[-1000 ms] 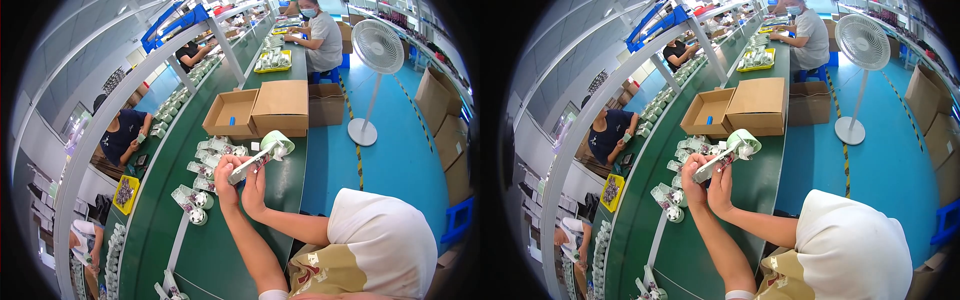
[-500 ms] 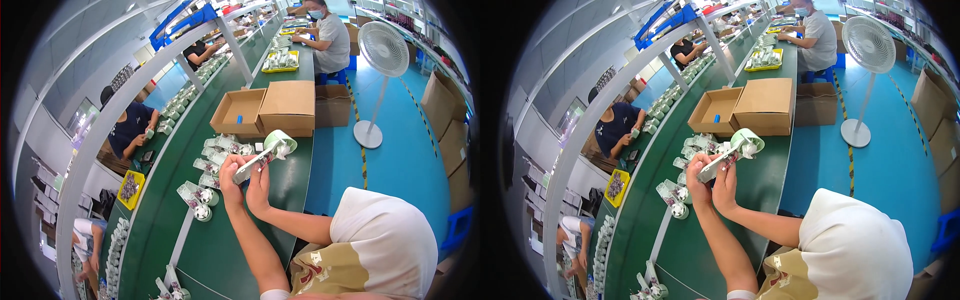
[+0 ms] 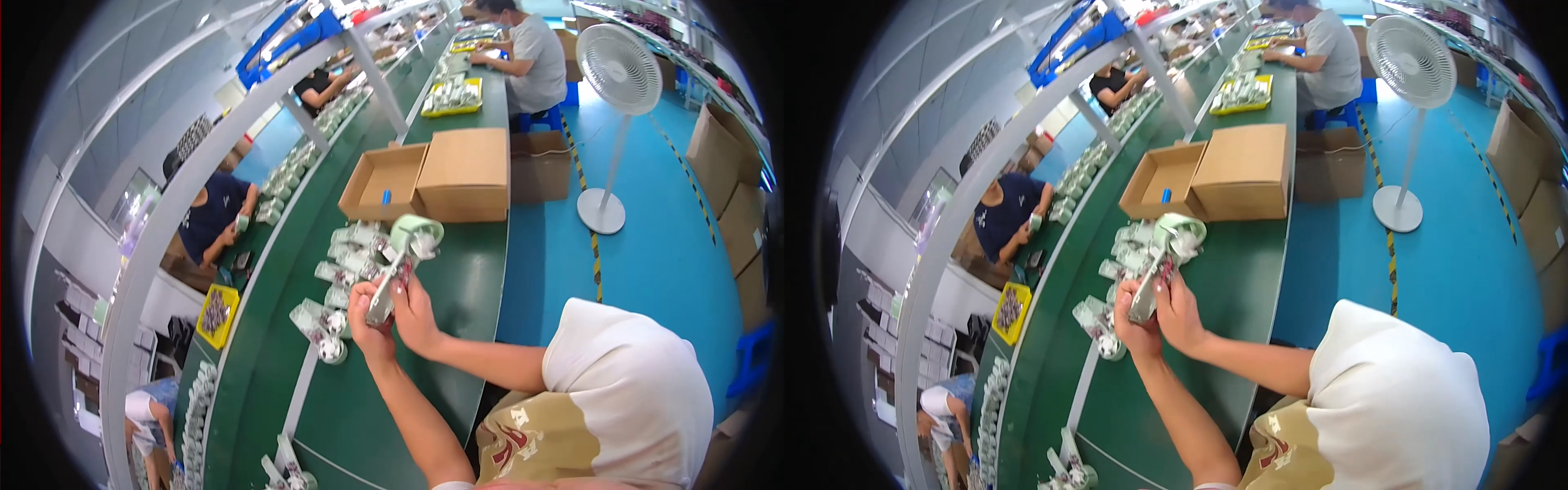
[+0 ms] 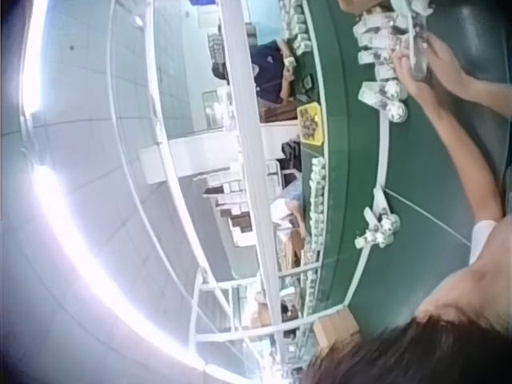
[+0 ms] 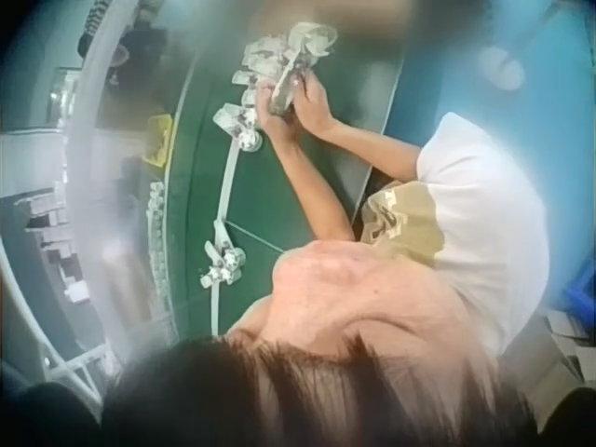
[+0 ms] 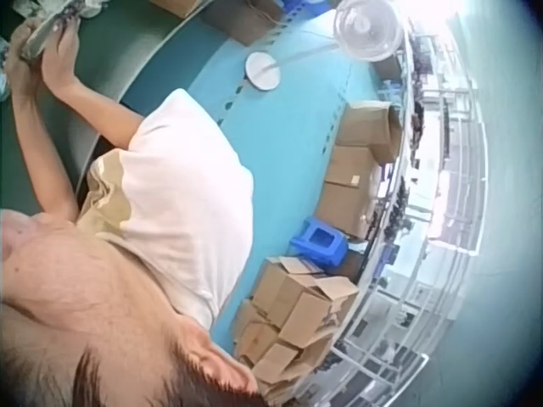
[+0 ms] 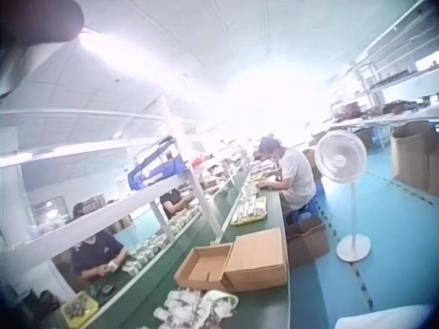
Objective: The person assembles portable electric fans by connecting wiring to the circuit boards inside the casing, plugging in and placing batteries into the handles, and setting the assembled fans onto the table.
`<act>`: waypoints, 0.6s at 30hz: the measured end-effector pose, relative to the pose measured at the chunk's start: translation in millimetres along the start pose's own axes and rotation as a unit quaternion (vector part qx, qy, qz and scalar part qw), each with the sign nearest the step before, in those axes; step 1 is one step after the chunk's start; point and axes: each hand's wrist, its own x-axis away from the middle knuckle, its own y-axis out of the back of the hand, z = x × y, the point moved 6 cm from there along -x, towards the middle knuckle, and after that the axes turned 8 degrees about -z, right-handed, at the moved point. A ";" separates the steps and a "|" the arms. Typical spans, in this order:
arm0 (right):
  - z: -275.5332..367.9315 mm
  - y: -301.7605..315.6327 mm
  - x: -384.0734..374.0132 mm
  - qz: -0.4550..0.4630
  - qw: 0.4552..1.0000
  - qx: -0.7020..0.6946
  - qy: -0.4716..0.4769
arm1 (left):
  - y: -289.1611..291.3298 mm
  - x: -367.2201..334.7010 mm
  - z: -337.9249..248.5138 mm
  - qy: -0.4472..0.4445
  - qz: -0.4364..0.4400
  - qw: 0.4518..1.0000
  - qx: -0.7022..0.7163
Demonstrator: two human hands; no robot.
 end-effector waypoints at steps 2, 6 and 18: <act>-4.4 0.7 -11.7 0.119 0.991 0.004 -0.067 | 9.6 3.3 -4.4 -0.018 0.006 0.998 -0.054; -7.9 -9.3 -34.8 0.245 0.965 0.045 -0.076 | 16.0 5.9 -14.0 -0.044 -0.053 0.993 -0.100; -53.3 -49.7 -81.6 0.396 0.841 -0.025 -0.366 | 6.2 -33.8 -4.9 -0.005 -0.162 0.981 -0.103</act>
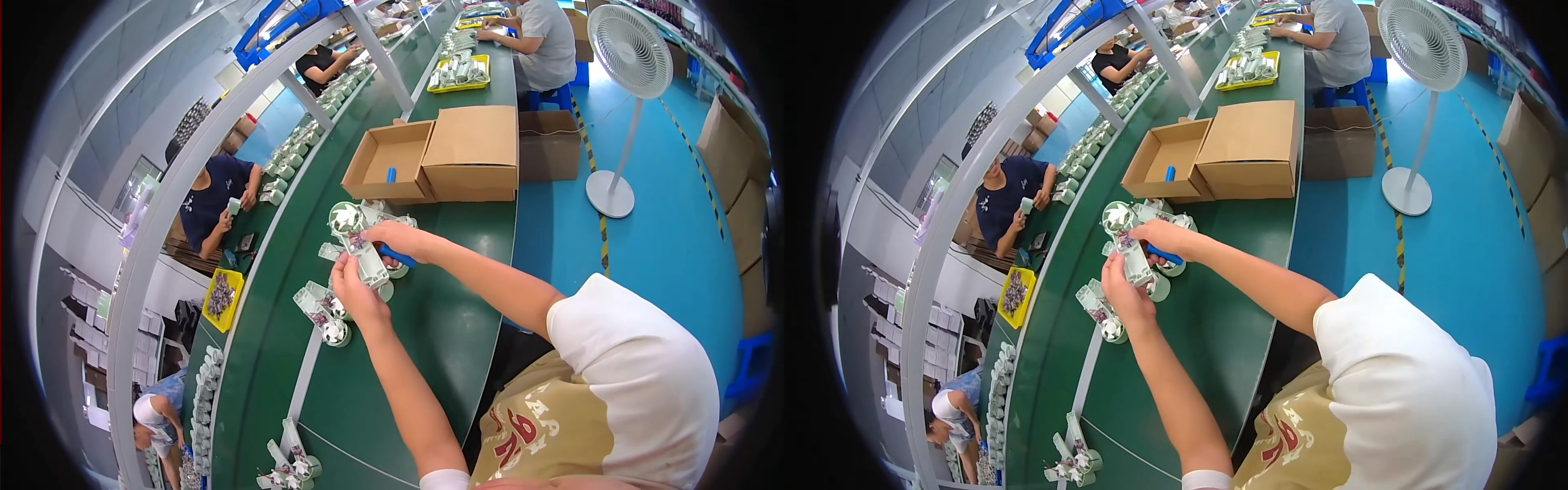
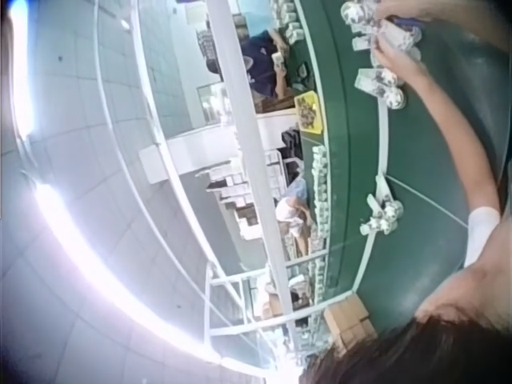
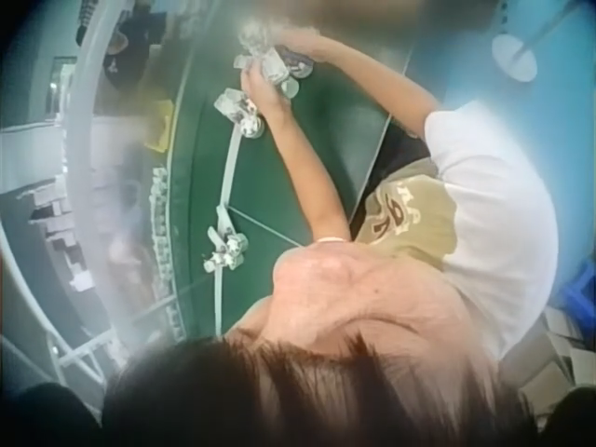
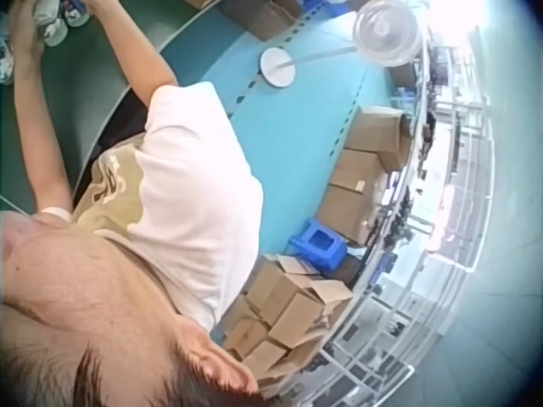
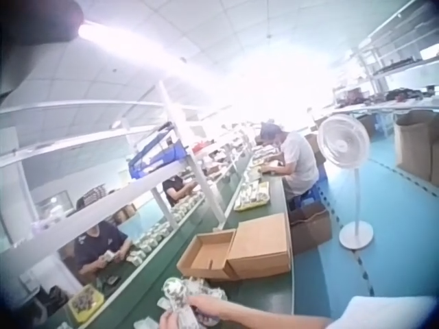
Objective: The person assembles portable electric fans by connecting wiring to the circuit boards inside the casing, plugging in and placing batteries into the handles, and setting the assembled fans onto the table.
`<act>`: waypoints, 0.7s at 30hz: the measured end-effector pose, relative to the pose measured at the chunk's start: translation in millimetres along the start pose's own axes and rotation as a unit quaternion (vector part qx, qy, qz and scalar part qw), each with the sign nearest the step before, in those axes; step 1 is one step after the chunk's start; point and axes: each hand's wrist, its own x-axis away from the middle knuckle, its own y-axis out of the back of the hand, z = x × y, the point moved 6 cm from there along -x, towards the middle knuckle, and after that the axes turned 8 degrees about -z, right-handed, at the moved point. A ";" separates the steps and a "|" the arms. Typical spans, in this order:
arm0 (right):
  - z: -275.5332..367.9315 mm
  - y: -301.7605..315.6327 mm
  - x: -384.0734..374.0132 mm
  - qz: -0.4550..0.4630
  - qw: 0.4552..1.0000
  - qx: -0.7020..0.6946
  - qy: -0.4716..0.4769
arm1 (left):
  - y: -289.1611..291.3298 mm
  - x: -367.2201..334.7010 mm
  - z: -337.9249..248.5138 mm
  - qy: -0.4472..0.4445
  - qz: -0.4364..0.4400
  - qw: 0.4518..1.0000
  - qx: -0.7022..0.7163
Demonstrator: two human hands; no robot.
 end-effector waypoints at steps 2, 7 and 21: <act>4.1 -1.8 -1.3 -0.011 1.000 0.020 0.012 | 1.7 -1.6 -1.7 -0.014 -0.026 1.000 0.004; 8.8 -1.4 -2.3 -0.009 0.998 0.029 0.062 | 14.5 -5.4 -9.0 -0.117 -0.039 0.987 -0.101; 31.4 -7.5 -33.9 -0.068 0.988 -0.002 0.141 | -32.8 -19.9 -74.6 -0.313 0.031 0.857 -0.409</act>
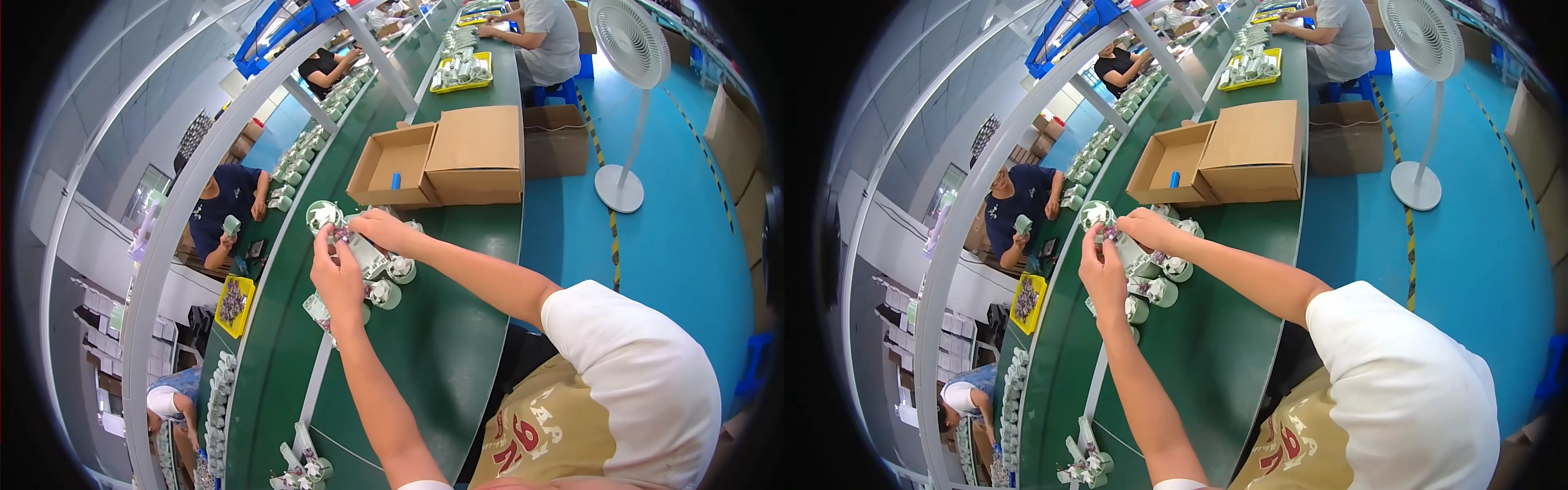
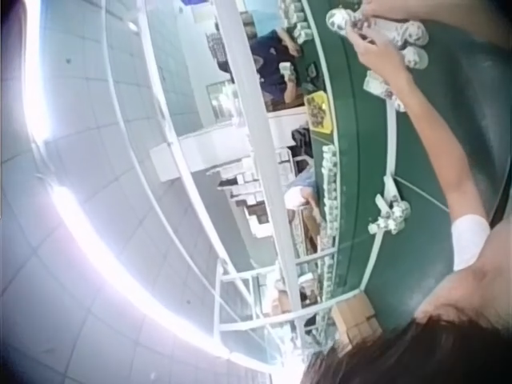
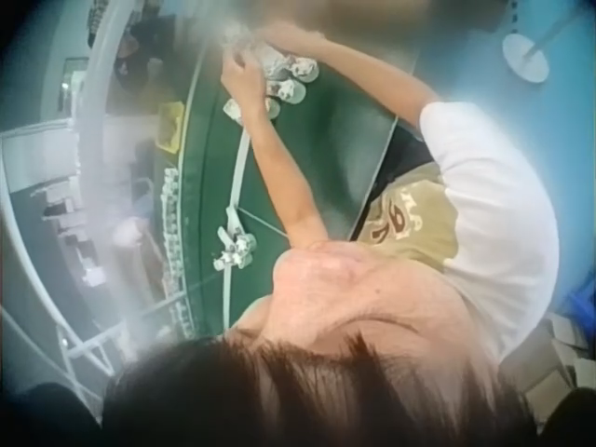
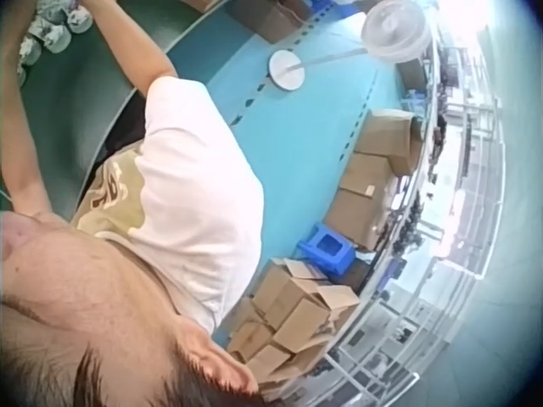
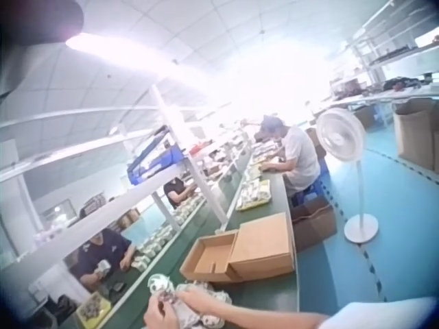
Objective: The person assembles portable electric fans by connecting wiring to the circuit boards inside the casing, plugging in and placing batteries into the handles, and setting the assembled fans onto the table.
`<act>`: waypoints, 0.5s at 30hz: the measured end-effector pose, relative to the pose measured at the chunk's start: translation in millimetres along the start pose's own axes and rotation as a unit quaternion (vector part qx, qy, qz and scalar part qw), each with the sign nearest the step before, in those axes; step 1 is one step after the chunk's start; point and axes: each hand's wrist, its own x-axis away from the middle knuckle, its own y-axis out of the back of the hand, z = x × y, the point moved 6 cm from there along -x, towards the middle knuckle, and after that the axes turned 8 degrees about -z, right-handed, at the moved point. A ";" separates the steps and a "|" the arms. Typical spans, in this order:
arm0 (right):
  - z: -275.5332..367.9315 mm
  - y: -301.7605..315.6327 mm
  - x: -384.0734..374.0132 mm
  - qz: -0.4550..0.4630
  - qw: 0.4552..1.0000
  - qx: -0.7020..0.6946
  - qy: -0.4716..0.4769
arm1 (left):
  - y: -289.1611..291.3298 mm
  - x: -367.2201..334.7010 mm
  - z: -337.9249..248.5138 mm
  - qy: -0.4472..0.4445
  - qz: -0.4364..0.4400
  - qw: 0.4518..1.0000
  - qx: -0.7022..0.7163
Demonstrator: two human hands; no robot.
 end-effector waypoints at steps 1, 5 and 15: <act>2.2 1.0 -0.1 -0.010 1.000 -0.005 -0.001 | -0.8 -2.8 0.7 -0.002 0.002 1.000 0.002; -0.3 4.9 -4.9 -0.005 0.994 0.102 0.029 | -2.7 -3.0 -3.5 -0.011 0.037 0.999 -0.023; -34.5 -20.9 100.8 0.121 0.959 0.227 0.121 | 33.5 133.8 35.9 0.165 -0.074 0.983 0.042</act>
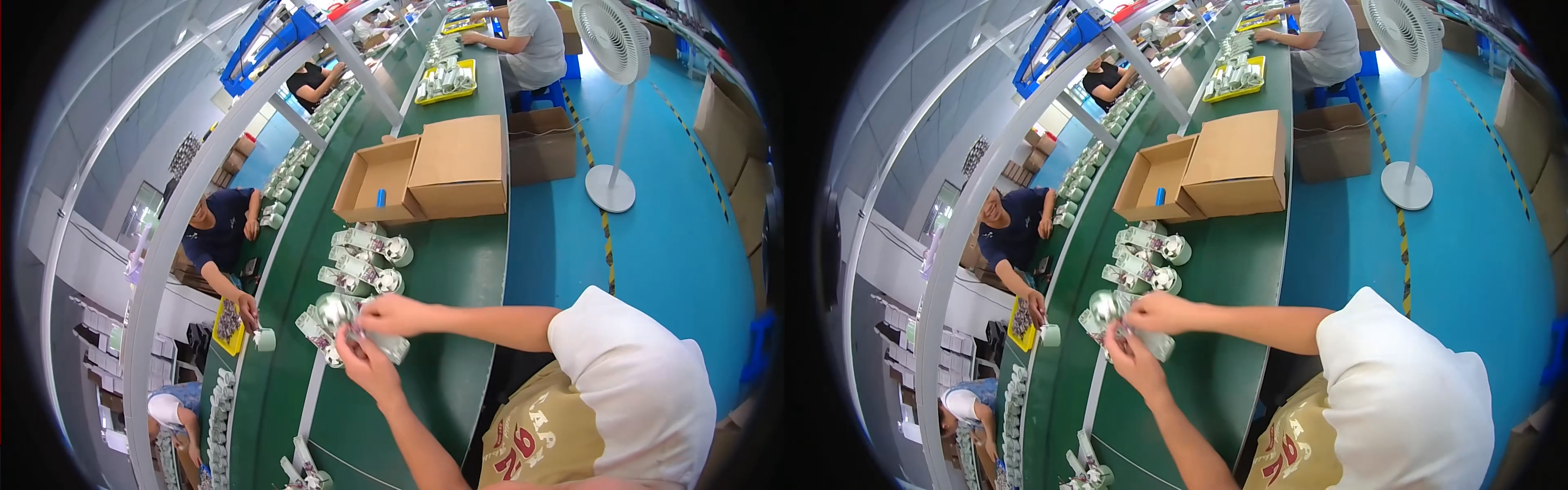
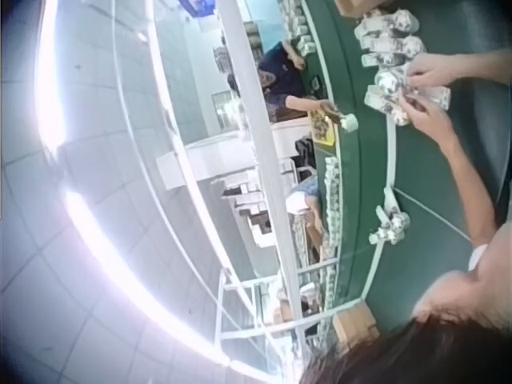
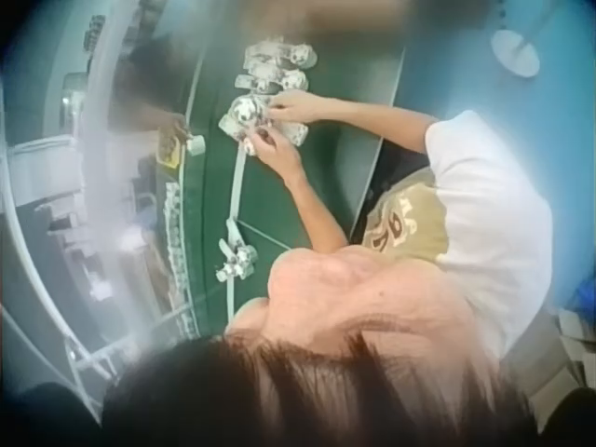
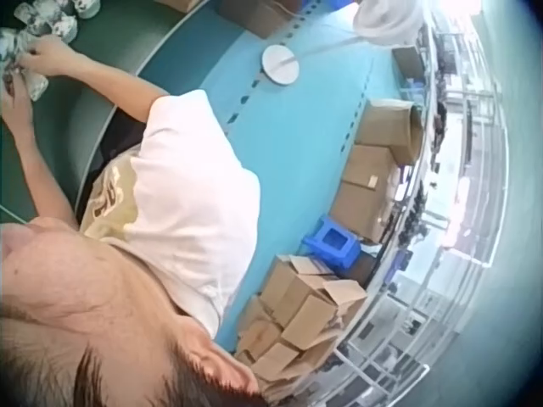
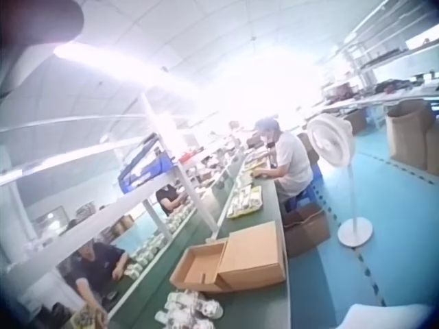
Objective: The person assembles portable electric fans by connecting wiring to the circuit boards inside the casing, plugging in and placing batteries into the handles, and setting the assembled fans onto the table.
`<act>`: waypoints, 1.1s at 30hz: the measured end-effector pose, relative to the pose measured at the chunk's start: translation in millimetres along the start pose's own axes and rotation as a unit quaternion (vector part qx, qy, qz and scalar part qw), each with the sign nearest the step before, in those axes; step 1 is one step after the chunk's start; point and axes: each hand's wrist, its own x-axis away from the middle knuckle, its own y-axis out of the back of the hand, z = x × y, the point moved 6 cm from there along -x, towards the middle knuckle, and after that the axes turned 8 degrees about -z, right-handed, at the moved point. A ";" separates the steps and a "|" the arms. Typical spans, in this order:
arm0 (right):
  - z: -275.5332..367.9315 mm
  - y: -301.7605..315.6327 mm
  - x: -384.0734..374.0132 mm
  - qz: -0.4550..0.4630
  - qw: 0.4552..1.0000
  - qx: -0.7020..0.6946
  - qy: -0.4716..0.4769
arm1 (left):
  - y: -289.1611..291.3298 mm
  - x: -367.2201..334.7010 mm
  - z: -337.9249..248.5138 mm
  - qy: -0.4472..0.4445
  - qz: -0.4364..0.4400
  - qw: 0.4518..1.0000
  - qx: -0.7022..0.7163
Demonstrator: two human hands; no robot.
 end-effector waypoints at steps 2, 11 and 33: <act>0.5 -28.4 33.8 0.056 0.998 -0.022 0.026 | 24.6 44.7 27.9 0.002 -0.067 0.997 0.032; -15.0 -100.4 118.9 0.223 0.966 0.089 0.093 | 82.2 147.2 61.6 0.103 -0.158 0.975 -0.114; -64.7 7.4 87.7 0.057 0.903 0.414 0.098 | 84.6 220.5 32.5 -0.136 -0.091 0.962 -0.219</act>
